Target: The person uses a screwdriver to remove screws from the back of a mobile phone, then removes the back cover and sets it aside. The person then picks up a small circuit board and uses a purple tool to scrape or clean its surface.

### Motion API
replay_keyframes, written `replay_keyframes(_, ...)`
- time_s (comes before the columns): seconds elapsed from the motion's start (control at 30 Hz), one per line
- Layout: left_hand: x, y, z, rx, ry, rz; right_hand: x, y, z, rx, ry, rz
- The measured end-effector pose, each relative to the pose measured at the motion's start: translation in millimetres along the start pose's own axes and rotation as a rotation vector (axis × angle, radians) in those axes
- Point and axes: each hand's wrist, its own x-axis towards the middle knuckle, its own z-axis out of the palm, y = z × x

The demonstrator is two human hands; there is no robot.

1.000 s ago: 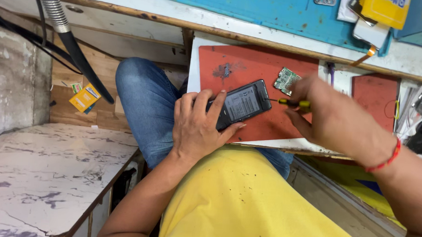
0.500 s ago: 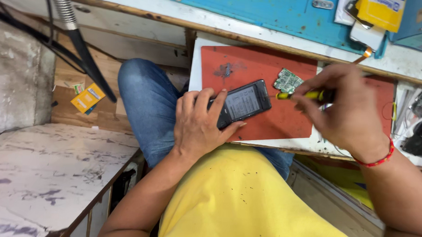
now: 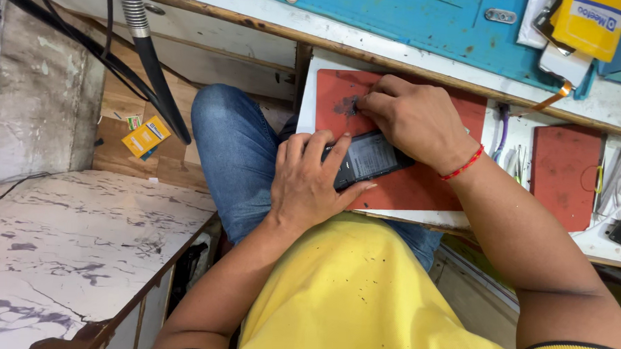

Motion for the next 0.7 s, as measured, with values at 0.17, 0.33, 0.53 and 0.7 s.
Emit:
replay_keyframes(0.17,1,1,-3,0.016,0.01,-0.012,2,-7,7,-0.102,-0.02,0.017)
replay_keyframes(0.33,3,6,-4,0.025,0.033,-0.072,-34,-8,-10,0.032,0.13,0.175)
replay_keyframes(0.53,2,4,-3,0.064,0.021,-0.077,-93,-17,-11,0.179,0.153,0.365)
replay_keyframes(0.7,3,1,-2,0.082,0.032,-0.033,-104,-23,9,0.113,0.183,0.328)
